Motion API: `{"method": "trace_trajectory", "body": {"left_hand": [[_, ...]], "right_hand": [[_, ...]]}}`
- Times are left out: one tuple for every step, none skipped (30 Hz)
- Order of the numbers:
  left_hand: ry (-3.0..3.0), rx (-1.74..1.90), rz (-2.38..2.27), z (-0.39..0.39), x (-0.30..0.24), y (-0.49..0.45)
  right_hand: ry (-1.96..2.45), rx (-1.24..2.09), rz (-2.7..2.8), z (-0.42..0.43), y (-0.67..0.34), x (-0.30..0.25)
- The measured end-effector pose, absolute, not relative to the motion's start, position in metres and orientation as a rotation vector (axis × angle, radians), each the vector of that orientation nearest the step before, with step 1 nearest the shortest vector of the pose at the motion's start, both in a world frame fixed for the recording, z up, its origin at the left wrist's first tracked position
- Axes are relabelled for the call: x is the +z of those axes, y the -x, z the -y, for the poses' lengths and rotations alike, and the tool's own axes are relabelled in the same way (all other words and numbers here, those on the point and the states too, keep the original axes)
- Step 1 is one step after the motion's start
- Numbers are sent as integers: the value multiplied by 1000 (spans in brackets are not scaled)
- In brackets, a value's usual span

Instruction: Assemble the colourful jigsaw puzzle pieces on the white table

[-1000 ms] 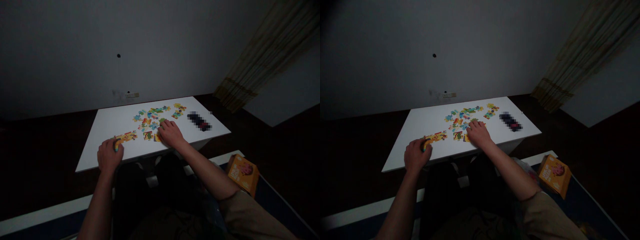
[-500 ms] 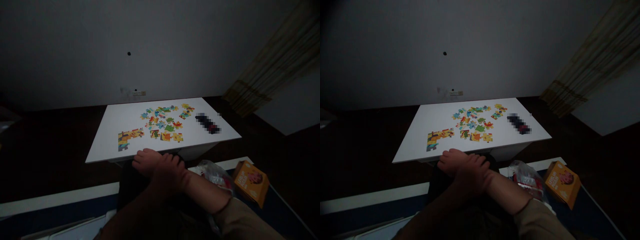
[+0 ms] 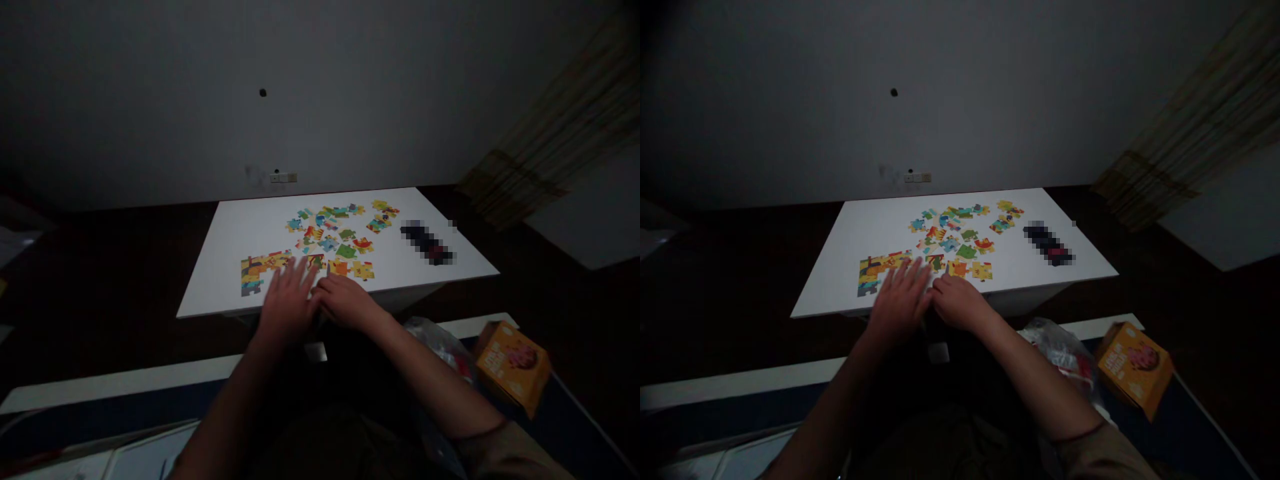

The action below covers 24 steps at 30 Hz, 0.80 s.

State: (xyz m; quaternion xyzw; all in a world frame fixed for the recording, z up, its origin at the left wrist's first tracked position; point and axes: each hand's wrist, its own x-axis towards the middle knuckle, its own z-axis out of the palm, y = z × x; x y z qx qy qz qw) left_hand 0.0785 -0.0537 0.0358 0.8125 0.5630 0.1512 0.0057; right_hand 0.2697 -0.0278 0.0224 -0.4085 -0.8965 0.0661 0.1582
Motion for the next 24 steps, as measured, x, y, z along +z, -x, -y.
{"method": "trace_trajectory", "body": {"left_hand": [[-2519, 509, -1844, 45, 30, -54], [-2480, 533, -1929, 38, 25, -30], [-2429, 545, -2012, 32, 21, -7], [-2385, 552, -2071, 27, 17, 15], [-2356, 555, -2102, 23, 14, 34], [-2340, 545, -2108, 20, 11, 49], [-2336, 530, -2092, 17, 8, 60], [-2333, 526, -2061, 15, 6, 68], [-2331, 521, -2022, 14, 4, 72], [-2330, 514, -1986, 13, 3, 74], [-2328, 505, -1960, 12, 1, 73], [-2325, 492, -1949, 12, 1, 72], [-2321, 472, -1951, 11, 0, 70], [-2317, 453, -1963, 12, 1, 68], [-2312, 431, -1977, 12, 1, 66], [-2308, 410, -1989, 12, 2, 65], [-2304, 391, -1997, 12, 4, 64], [-2301, 376, -2003, 13, 5, 62], [-2300, 365, -2010, 13, 5, 61], [-2297, 356, -2019, 13, 6, 59], [-2293, 348, -2031, 13, 6, 57], [-2287, 340, -2045, 13, 6, 55], [-2281, 334, -2063, 12, 6, 52], [-2277, 334, -2082, 12, 5, 50]], "right_hand": [[1141, 170, 2595, 25, -283, 22], [1156, 121, 2596, 21, -296, 21], [1210, 84, 2557, 18, -308, 20], [1276, 56, 2499, 15, -318, 17], [1337, 36, 2440, 12, -327, 14], [1391, 24, 2378, 9, -335, 10], [1429, 17, 2326, 6, -342, 6], [1455, 13, 2284, 4, -349, 2], [1473, 12, 2251, 1, -355, -2], [1485, 16, 2229, -1, -360, -5], [1491, 24, 2215, -3, -365, -7], [1494, 36, 2206, -6, -370, -9], [1497, 52, 2196, -8, -374, -10], [1499, 70, 2183, -11, -378, -11], [1505, 89, 2165, -13, -381, -12], [1516, 105, 2143, -14, -383, -12], [1534, 119, 2122, -16, -384, -13], [1557, 129, 2107, -17, -384, -13], [1580, 140, 2105, -18, -384, -13], [1600, 149, 2113, -18, -383, -13], [1614, 157, 2129, -18, -382, -12], [1623, 162, 2149, -18, -381, -12], [1626, 167, 2170, -17, -380, -11], [1624, 167, 2189, -17, -380, -10]]}}
